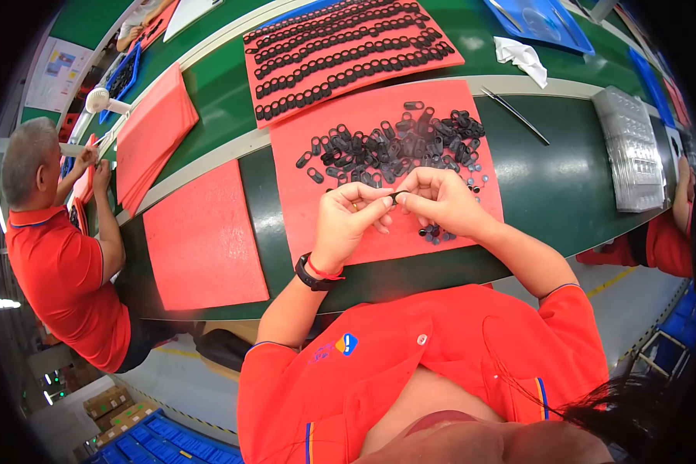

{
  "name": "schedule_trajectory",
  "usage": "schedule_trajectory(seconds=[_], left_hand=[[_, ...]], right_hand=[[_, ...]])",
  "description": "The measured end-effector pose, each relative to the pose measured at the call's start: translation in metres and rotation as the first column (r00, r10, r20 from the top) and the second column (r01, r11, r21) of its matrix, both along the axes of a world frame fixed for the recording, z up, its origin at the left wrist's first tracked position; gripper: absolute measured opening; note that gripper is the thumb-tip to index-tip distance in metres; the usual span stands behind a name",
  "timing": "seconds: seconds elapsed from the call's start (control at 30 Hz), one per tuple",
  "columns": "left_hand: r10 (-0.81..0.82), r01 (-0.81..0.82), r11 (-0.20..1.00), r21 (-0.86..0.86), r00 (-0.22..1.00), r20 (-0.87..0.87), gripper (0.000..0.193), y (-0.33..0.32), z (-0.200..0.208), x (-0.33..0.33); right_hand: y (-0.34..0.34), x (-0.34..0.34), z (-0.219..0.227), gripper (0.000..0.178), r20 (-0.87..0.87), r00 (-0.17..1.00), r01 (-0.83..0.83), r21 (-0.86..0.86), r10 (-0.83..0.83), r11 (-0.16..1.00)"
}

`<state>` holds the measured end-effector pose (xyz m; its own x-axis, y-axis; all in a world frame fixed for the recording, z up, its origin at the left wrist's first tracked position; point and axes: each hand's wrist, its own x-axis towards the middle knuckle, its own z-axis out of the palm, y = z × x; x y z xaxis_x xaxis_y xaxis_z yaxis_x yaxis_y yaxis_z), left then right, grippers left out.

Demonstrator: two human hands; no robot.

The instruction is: The person assembles small black plastic components by hand at a factory workbench.

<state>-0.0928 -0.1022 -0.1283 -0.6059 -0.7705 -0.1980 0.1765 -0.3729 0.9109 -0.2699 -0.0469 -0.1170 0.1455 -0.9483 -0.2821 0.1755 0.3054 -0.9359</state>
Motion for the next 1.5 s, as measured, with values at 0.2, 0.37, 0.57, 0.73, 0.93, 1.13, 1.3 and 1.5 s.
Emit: schedule_trajectory(seconds=[0.2,0.37,0.57,0.73,0.93,1.13,1.3,1.5], left_hand=[[-0.006,0.006,1.0,-0.002,1.0,0.028,0.012,0.0,-0.001,-0.001],[0.0,0.0,1.0,0.006,0.998,0.058,0.011,0.001,-0.002,-0.002],[0.004,-0.005,1.0,0.011,0.998,0.057,0.008,0.002,-0.002,-0.003],[0.007,-0.008,1.0,0.016,0.999,0.051,0.008,0.003,-0.003,-0.002],[0.013,-0.014,1.0,0.02,0.998,0.054,0.009,0.004,-0.005,-0.002],[0.02,-0.022,0.999,0.034,0.998,0.056,0.009,0.002,-0.002,-0.002],[0.012,-0.014,0.999,0.039,0.998,0.056,0.008,0.003,-0.003,-0.002],[0.021,-0.023,0.999,0.045,0.998,0.057,0.008,0.004,-0.004,-0.003]], right_hand=[[-0.001,0.003,-0.008,0.009,-0.007,1.0,0.024,-0.023,-0.025,0.999],[-0.001,0.005,-0.01,0.008,-0.036,0.998,0.056,-0.055,-0.058,0.997],[-0.001,0.006,-0.019,0.008,-0.051,0.996,0.064,-0.085,-0.069,0.994],[0.0,0.007,-0.02,0.009,-0.042,0.997,0.06,-0.088,-0.064,0.994],[0.001,0.006,-0.02,0.008,-0.041,0.998,0.036,-0.056,-0.038,0.998],[-0.002,0.004,-0.017,0.007,-0.044,0.999,0.021,-0.041,-0.023,0.999],[-0.001,0.005,-0.017,0.006,-0.046,0.999,0.024,-0.044,-0.026,0.999],[-0.001,0.006,-0.018,0.007,-0.037,0.999,0.034,-0.048,-0.035,0.998]])
